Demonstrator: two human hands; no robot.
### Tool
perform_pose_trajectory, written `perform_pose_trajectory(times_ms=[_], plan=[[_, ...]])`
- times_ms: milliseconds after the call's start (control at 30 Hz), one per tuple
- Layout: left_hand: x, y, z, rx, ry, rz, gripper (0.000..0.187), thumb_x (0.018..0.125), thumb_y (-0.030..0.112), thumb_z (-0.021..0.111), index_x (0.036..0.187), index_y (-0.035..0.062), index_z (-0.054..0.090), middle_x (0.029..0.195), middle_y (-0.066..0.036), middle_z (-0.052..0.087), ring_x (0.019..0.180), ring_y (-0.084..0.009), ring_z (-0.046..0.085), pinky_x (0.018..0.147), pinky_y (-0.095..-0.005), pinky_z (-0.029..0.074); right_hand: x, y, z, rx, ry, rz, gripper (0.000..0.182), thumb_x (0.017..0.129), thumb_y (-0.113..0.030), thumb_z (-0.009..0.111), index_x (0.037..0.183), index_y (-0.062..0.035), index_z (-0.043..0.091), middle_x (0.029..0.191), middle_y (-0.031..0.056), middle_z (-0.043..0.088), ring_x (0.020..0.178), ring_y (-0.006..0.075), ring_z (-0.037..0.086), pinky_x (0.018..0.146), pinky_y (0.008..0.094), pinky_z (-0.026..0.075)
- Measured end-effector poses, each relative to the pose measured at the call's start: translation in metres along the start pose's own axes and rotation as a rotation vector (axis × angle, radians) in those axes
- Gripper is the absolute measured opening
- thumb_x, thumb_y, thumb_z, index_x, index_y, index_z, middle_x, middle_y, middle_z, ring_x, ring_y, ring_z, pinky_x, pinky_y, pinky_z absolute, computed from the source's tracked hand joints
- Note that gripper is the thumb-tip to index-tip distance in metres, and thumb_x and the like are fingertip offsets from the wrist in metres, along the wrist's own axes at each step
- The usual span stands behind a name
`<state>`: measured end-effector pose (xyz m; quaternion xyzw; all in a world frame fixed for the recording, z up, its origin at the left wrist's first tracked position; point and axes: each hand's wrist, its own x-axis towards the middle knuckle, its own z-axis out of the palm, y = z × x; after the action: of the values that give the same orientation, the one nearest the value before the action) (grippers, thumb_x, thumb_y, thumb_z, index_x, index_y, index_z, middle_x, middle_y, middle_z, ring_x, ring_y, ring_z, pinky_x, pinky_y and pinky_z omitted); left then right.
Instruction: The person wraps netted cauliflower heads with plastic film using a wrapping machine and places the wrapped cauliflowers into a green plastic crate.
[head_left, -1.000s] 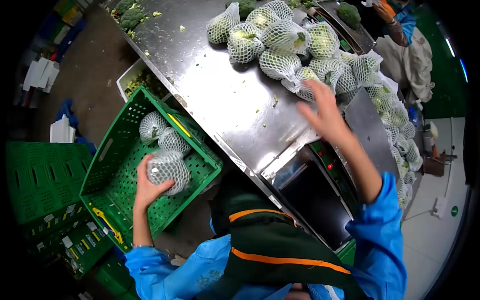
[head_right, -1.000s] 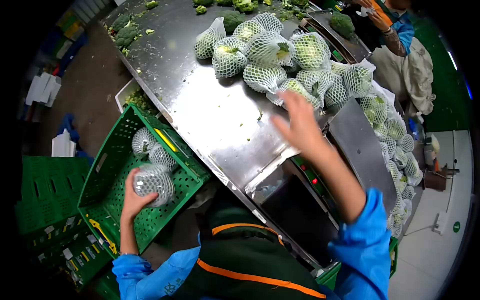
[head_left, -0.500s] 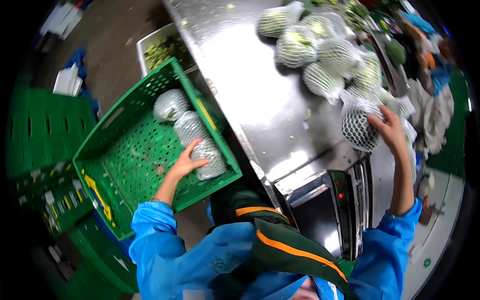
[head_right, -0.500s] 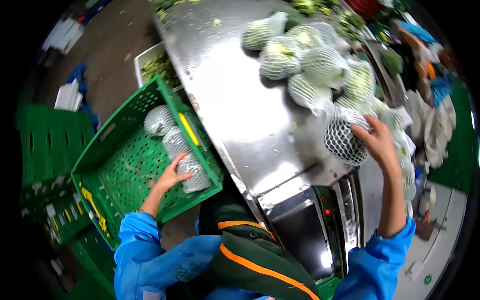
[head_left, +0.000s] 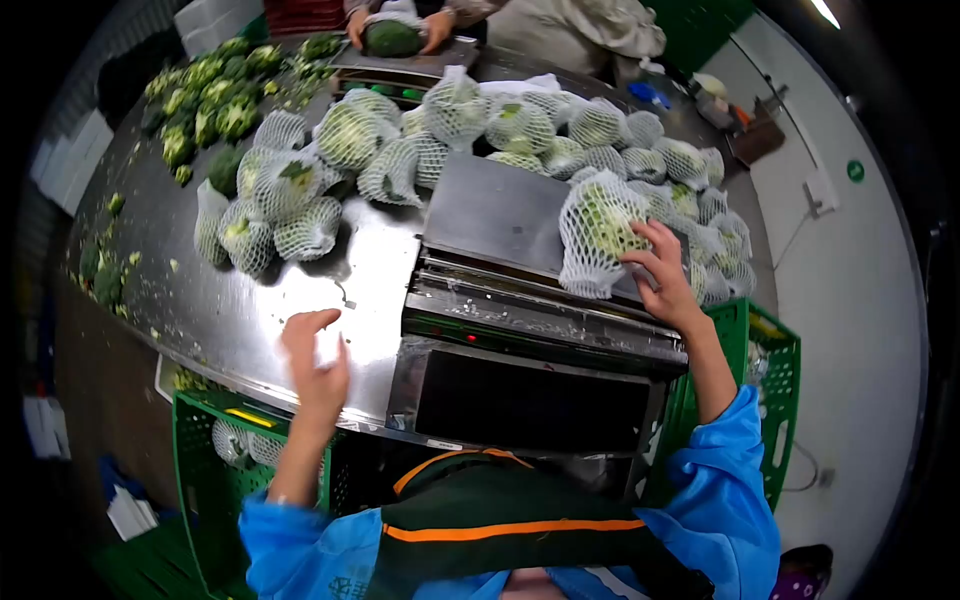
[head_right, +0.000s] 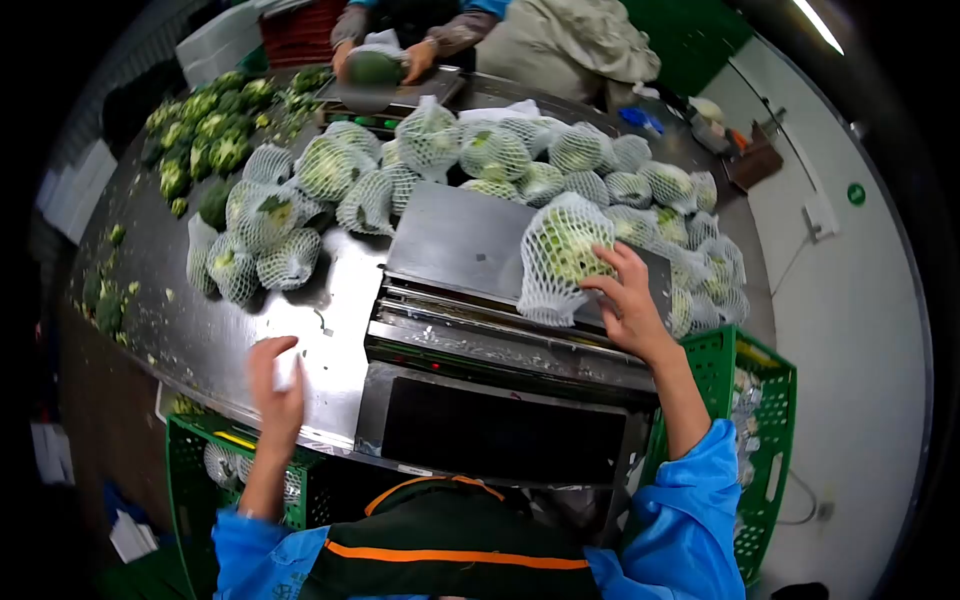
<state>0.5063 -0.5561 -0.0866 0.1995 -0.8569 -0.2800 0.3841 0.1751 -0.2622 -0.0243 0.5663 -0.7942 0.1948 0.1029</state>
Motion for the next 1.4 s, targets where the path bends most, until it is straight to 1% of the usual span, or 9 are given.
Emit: perform_pose_trajectory(times_ms=[267,533,667,767,833,933,1133,1300,1400], plan=[[0.040,0.061,0.130,0.609,-0.513,0.121,0.040,0.074,0.041,0.061,0.069,0.0023,0.066,0.076,-0.012,0.059,0.091,-0.0272,0.047,0.082,-0.0428,0.030,-0.125,-0.018,0.022,-0.447,-0.148,0.808,0.030,0.074,-0.039,0.061,0.074,-0.0098,0.065,0.082,0.0104,0.054,0.083,0.0301,0.046,0.075,0.0428,0.031],[0.072,0.079,0.058,-0.790,-0.817,-0.621,0.022,0.083,0.017,0.048,0.065,0.0051,0.054,0.059,-0.002,0.049,0.058,-0.0093,0.044,0.055,-0.0244,0.037,-0.141,-0.025,-0.045,0.998,0.267,0.967,0.007,0.069,-0.007,0.064,0.066,-0.0024,0.060,0.065,-0.0002,0.049,0.065,0.0095,0.047,0.063,0.0233,0.037],[0.171,0.158,0.055,-0.873,-0.538,-0.053,0.015,0.090,0.011,0.043,0.087,-0.0001,0.053,0.090,-0.014,0.059,0.075,-0.0180,0.054,0.075,-0.0303,0.044,-0.066,-0.004,-0.121,1.524,0.632,0.668,0.012,0.083,-0.008,0.053,0.076,0.0013,0.056,0.070,0.0021,0.048,0.066,0.0102,0.045,0.063,0.0240,0.039],[0.224,0.096,0.182,0.169,-0.412,0.812,0.052,0.075,-0.008,0.044,0.122,0.0128,0.045,0.124,-0.009,0.049,0.119,-0.0232,0.042,0.098,-0.0458,0.027,-0.031,0.092,-0.043,0.468,0.273,0.853,0.032,0.084,-0.016,0.053,0.110,0.0015,0.053,0.095,0.0083,0.060,0.080,0.0175,0.054,0.075,0.0307,0.044],[0.218,0.067,0.227,0.364,-0.568,0.911,0.076,0.066,-0.014,0.045,0.135,0.0152,0.028,0.138,-0.010,0.030,0.130,-0.0232,0.025,0.102,-0.0477,0.023,-0.053,0.124,0.026,-0.014,0.094,0.256,0.055,0.074,-0.018,0.058,0.122,0.0028,0.042,0.122,0.0219,0.046,0.115,0.0339,0.042,0.097,0.0390,0.033],[0.200,0.089,0.253,-0.158,-0.881,0.546,0.088,0.063,-0.008,0.058,0.138,0.0125,0.018,0.136,-0.015,0.032,0.123,-0.0253,0.036,0.099,-0.0402,0.031,-0.034,0.084,0.047,0.303,-0.080,0.189,0.118,0.053,-0.027,0.080,0.136,0.0007,0.001,0.140,0.0229,0.017,0.129,0.0367,0.022,0.106,0.0378,0.020],[0.166,0.083,0.236,-0.702,-1.204,0.028,0.082,0.061,0.010,0.078,0.130,0.0113,0.034,0.116,-0.008,0.050,0.093,-0.0144,0.055,0.082,-0.0295,0.047,-0.040,0.062,0.025,1.077,0.047,0.552,0.058,0.067,-0.009,0.075,0.115,0.0013,0.044,0.106,0.0087,0.056,0.098,0.0136,0.054,0.086,0.0273,0.042],[0.060,0.106,0.128,-0.770,-1.454,-0.300,0.053,0.074,0.023,0.070,0.119,0.0161,0.042,0.084,-0.004,0.057,0.074,-0.0123,0.058,0.064,-0.0266,0.048,-0.130,-0.054,-0.013,1.403,-0.236,0.755,0.060,0.069,-0.012,0.074,0.117,0.0021,0.042,0.105,0.0102,0.057,0.096,0.0144,0.055,0.084,0.0286,0.044],[0.016,0.111,0.084,-0.767,-1.689,-0.746,0.063,0.082,0.021,0.062,0.133,0.0102,0.027,0.104,-0.011,0.056,0.077,-0.0148,0.060,0.062,-0.0246,0.050,-0.174,-0.100,-0.013,1.673,-0.462,1.229,0.058,0.079,-0.013,0.064,0.125,0.0003,0.033,0.112,0.0143,0.052,0.095,0.0210,0.058,0.074,0.0279,0.050]])
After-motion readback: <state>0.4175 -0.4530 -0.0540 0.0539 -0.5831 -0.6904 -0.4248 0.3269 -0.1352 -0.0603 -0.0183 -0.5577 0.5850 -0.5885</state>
